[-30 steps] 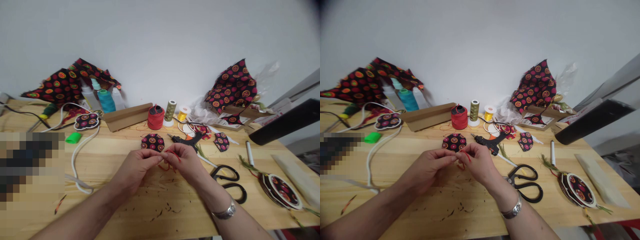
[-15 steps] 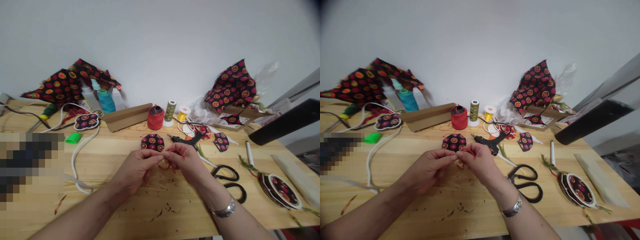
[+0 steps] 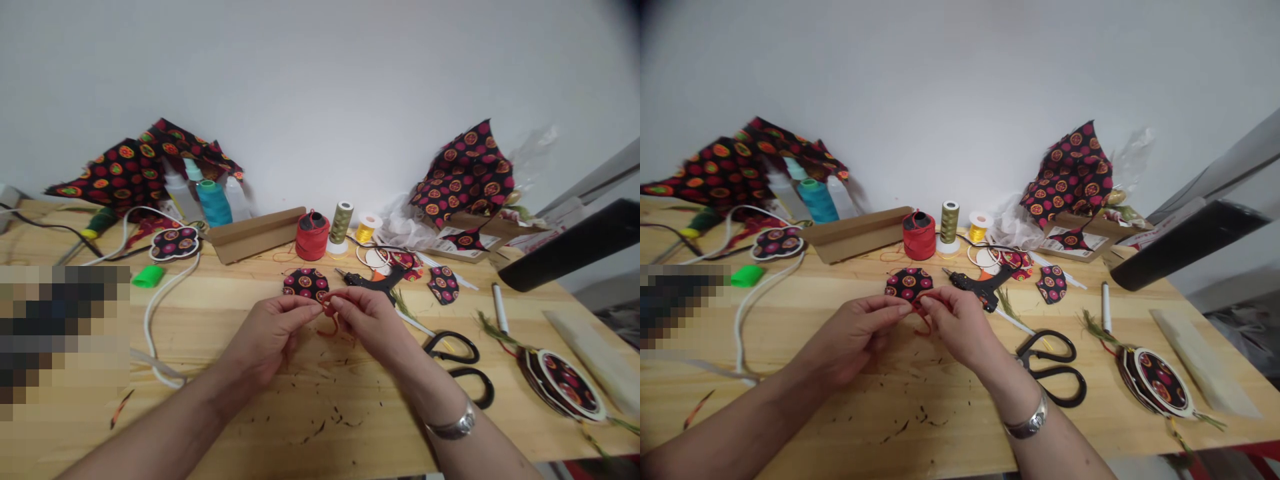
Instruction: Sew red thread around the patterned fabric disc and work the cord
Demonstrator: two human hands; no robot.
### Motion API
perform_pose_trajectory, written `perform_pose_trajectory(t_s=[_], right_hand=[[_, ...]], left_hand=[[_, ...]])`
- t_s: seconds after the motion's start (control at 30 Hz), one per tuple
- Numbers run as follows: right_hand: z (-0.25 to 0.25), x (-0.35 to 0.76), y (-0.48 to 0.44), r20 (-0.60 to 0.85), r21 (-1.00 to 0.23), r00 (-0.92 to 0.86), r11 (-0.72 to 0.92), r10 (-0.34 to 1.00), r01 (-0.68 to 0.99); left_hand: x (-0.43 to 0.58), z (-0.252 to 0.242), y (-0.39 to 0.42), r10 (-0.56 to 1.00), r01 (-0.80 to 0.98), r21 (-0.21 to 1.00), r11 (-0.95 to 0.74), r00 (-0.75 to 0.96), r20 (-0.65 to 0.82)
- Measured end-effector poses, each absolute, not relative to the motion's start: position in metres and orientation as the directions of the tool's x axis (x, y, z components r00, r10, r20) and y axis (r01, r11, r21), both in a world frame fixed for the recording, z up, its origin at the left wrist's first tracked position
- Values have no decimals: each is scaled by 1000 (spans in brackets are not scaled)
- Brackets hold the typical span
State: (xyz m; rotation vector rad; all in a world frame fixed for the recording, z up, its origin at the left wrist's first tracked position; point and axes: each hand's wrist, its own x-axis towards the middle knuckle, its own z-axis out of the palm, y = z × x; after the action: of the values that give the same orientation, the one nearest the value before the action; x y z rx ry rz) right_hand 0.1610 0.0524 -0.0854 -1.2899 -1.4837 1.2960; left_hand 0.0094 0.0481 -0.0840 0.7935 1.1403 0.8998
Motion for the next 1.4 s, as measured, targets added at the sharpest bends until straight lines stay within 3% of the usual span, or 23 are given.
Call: perform_pose_trajectory(t_s=[0.1, 0.23, 0.37, 0.5, 0.67, 0.8, 0.87, 0.97, 1.07, 1.23, 1.3, 1.4], right_hand=[[-87, 164, 53, 25, -940, -186, 86, 982, 329], [-84, 165, 52, 23, -903, -118, 71, 993, 423], [-80, 160, 46, 44, -899, -108, 86, 993, 429], [-79, 156, 38, 145, -879, -189, 214, 971, 426], [-84, 153, 29, 309, -615, -431, 524, 848, 590], [-89, 155, 28, 301, -339, -613, 682, 731, 648], [-89, 156, 28, 289, -275, -655, 715, 699, 642], [-86, 157, 28, 297, -322, -688, 748, 662, 581], [-80, 156, 27, 334, -473, -679, 740, 654, 479], [-81, 157, 34, 449, -641, -313, 546, 837, 540], [-84, 158, 38, 486, -654, -241, 532, 840, 538], [-88, 159, 41, 517, -588, -315, 598, 796, 545]], left_hand=[[8, -86, 50, 910, -192, 891, 413, 132, -393], [8, -86, 51, 912, -211, 888, 409, 105, -396], [9, -88, 51, 922, -254, 886, 388, 108, -373], [9, -90, 51, 931, -284, 887, 364, 106, -348], [9, -87, 51, 903, -340, 836, 429, 134, -409], [7, -87, 52, 867, -380, 780, 498, 191, -460], [6, -90, 53, 857, -416, 749, 515, 232, -460], [6, -93, 55, 851, -447, 725, 525, 273, -448], [7, -94, 55, 851, -453, 720, 525, 266, -453], [8, -91, 54, 864, -407, 762, 503, 212, -457], [8, -91, 53, 861, -374, 776, 508, 219, -458], [8, -91, 52, 870, -342, 801, 492, 219, -441]])
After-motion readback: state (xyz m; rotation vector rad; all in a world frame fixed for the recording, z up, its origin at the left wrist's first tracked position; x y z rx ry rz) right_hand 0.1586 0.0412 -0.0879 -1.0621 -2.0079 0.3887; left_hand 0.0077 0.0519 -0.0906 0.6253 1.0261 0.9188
